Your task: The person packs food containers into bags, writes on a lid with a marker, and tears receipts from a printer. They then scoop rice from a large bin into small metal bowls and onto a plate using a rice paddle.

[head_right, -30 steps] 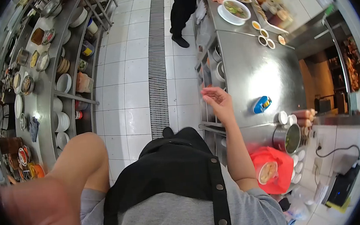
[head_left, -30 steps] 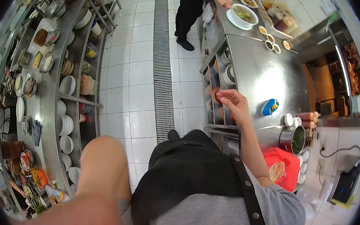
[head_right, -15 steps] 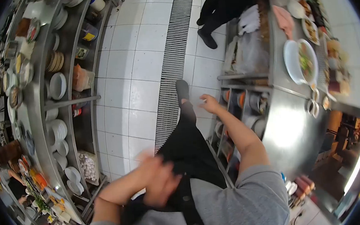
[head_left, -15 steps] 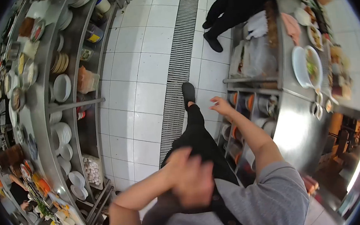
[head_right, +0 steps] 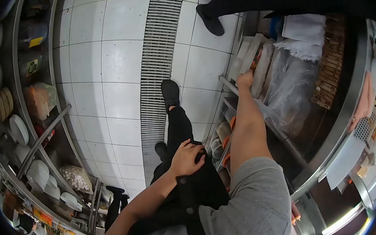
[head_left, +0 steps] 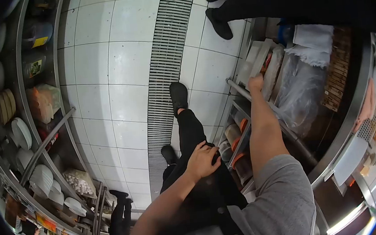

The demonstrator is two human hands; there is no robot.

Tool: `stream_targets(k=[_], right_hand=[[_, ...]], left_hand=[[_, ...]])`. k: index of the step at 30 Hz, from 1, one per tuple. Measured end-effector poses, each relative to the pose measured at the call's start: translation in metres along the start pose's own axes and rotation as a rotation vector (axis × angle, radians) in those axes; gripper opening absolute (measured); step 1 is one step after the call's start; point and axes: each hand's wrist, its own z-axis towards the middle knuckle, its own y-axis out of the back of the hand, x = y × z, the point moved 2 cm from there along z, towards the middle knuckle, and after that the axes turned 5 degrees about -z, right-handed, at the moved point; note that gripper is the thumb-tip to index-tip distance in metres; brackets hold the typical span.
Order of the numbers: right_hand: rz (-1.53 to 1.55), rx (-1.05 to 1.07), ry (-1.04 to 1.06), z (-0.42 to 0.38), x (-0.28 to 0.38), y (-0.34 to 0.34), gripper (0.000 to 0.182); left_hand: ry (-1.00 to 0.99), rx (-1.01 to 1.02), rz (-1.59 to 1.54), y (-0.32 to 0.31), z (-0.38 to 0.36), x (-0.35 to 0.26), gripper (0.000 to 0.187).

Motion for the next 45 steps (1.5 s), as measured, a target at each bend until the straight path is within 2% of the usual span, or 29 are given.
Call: stream_targets(k=[2,7,10,12,16,18,19,21,22,24,26,28,30,31,33,34,36,38,40,42,43,45], right_hand=[[0.002,0.006,-0.004,-0.007,-0.004,0.002,0.037],[0.056,-0.012,0.076,-0.018,0.011,0.008,0.034],[0.061,0.039,0.130,-0.035,0.037,0.007,0.035],[0.105,0.039,0.274,-0.047,0.061,0.007,0.037],[0.163,0.068,0.310,-0.065,0.090,-0.004,0.034],[0.341,0.051,0.445,-0.071,0.089,-0.009,0.034],[0.341,0.048,0.438,-0.069,0.082,-0.007,0.034],[0.625,0.251,0.386,-0.058,0.058,-0.001,0.045],[0.624,0.250,0.380,-0.048,0.049,0.001,0.045],[0.199,-0.223,0.629,-0.009,0.036,0.002,0.060],[0.086,-0.363,0.690,0.046,0.043,0.009,0.070],[-0.204,-0.235,0.788,0.081,0.077,0.042,0.075],[-0.523,-0.034,0.701,0.092,0.109,0.065,0.085],[-0.531,-0.027,0.709,0.104,0.112,0.062,0.085],[-0.675,0.275,0.654,0.131,0.108,0.054,0.080],[-0.679,0.277,0.660,0.130,0.104,0.051,0.080],[-0.508,0.502,0.613,0.114,0.083,0.039,0.062],[-0.206,0.466,0.474,0.086,0.070,0.029,0.051],[-0.263,0.291,0.438,0.057,0.052,0.011,0.044],[-0.142,0.086,0.457,-0.003,0.057,0.039,0.038],[-0.142,0.084,0.458,-0.025,0.054,0.043,0.038],[-0.167,-0.082,0.462,-0.056,0.050,0.043,0.030]], left_hand=[[0.014,-0.052,-0.011,0.003,0.007,-0.002,0.028],[0.021,-0.018,-0.020,-0.007,0.018,0.000,0.023],[0.021,0.010,-0.014,-0.014,0.021,-0.003,0.022],[0.026,0.035,0.000,-0.018,0.023,-0.003,0.021],[0.021,0.075,0.030,-0.022,0.024,-0.005,0.020],[0.014,0.101,0.041,-0.022,0.025,-0.008,0.020],[0.020,0.110,0.047,-0.021,0.025,-0.009,0.020],[0.025,0.124,0.050,-0.021,0.023,-0.007,0.021],[0.024,0.124,0.035,-0.021,0.020,-0.004,0.023],[0.023,0.125,0.022,-0.020,0.018,-0.001,0.026],[0.003,0.094,0.005,-0.016,0.018,-0.001,0.026],[0.005,0.089,0.010,-0.015,0.018,0.001,0.026],[0.001,0.085,0.007,-0.015,0.017,0.001,0.026],[0.005,0.069,-0.006,-0.015,0.017,0.001,0.025],[0.014,0.050,-0.024,-0.014,0.016,0.002,0.025],[0.015,0.038,-0.027,-0.013,0.016,0.003,0.024],[0.017,0.026,-0.038,-0.012,0.015,0.003,0.024],[0.008,0.003,-0.038,-0.010,0.018,0.003,0.023],[0.014,-0.007,-0.050,-0.011,0.021,0.003,0.021],[0.026,-0.014,-0.062,-0.009,0.022,0.002,0.019],[0.030,-0.019,-0.069,-0.008,0.023,0.001,0.019],[0.030,-0.022,-0.073,-0.006,0.024,0.001,0.019]])
